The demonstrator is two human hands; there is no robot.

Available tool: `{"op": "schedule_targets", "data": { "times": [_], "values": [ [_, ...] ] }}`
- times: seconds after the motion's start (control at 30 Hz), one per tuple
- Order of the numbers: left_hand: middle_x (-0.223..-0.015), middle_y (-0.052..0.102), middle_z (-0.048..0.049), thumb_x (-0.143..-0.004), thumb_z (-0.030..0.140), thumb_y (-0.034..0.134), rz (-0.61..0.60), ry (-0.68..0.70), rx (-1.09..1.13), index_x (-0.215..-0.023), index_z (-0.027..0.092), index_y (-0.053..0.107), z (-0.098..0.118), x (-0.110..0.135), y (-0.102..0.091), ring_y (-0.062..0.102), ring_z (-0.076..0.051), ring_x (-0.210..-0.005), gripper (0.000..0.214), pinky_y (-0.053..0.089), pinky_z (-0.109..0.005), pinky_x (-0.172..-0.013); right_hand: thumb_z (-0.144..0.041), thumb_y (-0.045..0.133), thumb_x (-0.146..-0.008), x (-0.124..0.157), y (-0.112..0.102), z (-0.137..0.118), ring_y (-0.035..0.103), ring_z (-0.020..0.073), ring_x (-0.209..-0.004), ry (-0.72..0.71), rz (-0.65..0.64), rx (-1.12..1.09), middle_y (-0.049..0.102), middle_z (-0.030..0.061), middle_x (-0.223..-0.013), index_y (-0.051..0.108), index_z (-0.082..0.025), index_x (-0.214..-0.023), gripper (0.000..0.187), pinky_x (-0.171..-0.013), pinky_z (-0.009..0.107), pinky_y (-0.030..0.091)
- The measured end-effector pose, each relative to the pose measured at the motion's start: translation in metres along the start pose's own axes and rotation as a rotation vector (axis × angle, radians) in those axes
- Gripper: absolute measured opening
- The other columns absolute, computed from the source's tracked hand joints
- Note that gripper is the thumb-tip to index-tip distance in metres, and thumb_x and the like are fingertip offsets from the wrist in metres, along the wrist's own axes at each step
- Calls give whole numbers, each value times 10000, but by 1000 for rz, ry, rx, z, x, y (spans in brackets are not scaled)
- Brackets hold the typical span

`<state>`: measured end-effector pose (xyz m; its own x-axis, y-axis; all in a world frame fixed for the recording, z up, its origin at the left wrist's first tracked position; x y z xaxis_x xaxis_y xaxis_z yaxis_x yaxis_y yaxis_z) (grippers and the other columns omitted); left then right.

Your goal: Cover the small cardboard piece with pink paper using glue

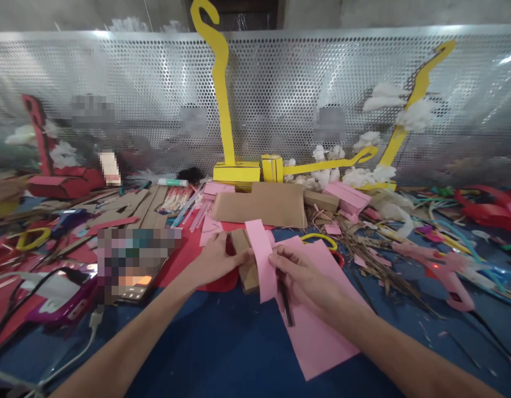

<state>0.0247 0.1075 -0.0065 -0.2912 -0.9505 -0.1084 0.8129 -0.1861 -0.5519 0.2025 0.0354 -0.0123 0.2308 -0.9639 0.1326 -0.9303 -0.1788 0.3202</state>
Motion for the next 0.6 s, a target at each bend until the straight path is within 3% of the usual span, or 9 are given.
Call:
{"op": "schedule_targets", "data": {
  "times": [0.1, 0.17, 0.27, 0.4, 0.5, 0.6],
  "values": [
    [-1231, 660, -165, -818, 546, 718, -118, -11, 231, -1235, 194, 500, 11, 9, 17, 639, -339, -1138, 587, 484, -501, -985, -450, 840, -749, 0, 4, 4, 597, 157, -717, 22, 12, -126, 614, -10, -782, 567, -220, -812, 362, -716, 302, 512],
    [-1281, 647, -137, -834, 480, 735, -128, -20, 437, -1276, 221, 470, 18, 14, 23, 636, -308, -1166, 577, 496, -468, -989, -451, 851, -730, 1, 5, 5, 609, 177, -775, 21, 27, -144, 633, 9, -848, 576, -219, -823, 371, -783, 332, 519],
    [-1306, 653, -142, -797, 416, 795, -100, -111, 737, -1229, 201, 554, 19, 17, 31, 641, -302, -1169, 539, 503, -448, -989, -469, 844, -738, 3, 4, 3, 557, 157, -713, -8, 42, -112, 583, -11, -787, 578, -218, -806, 372, -739, 320, 502],
    [-1118, 744, -164, -705, 372, 877, -86, -231, 986, -1036, 125, 690, 17, 15, 38, 687, -321, -1067, 454, 524, -444, -955, -523, 800, -782, 5, 0, -1, 492, 141, -652, -70, 62, 21, 521, -24, -721, 585, -217, -805, 374, -641, 290, 454],
    [-1182, 740, -120, -764, 431, 831, 19, -230, 1064, -1101, 188, 691, 18, 13, 31, 667, -305, -1131, 438, 539, -420, -943, -550, 745, -831, 6, 0, -5, 506, 147, -682, -111, 49, 113, 551, -10, -769, 596, -217, -835, 365, -656, 296, 450],
    [-1233, 717, -79, -816, 597, 732, -30, -214, 1087, -1239, 280, 618, 25, 15, 32, 662, -290, -1142, 540, 554, -419, -905, -534, 720, -862, 7, 2, -11, 482, 136, -675, -163, 49, 196, 539, -16, -759, 583, -207, -790, 361, -643, 289, 421]
  ]
}}
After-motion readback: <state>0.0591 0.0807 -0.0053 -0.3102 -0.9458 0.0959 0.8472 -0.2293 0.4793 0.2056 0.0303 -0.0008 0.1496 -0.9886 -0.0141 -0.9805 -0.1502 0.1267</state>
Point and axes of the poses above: each hand's wrist, its own x-axis away from the middle knuckle, its own y-axis out of the palm, z = x × y, the point moved 8 cm from there along -x, towards the middle knuckle
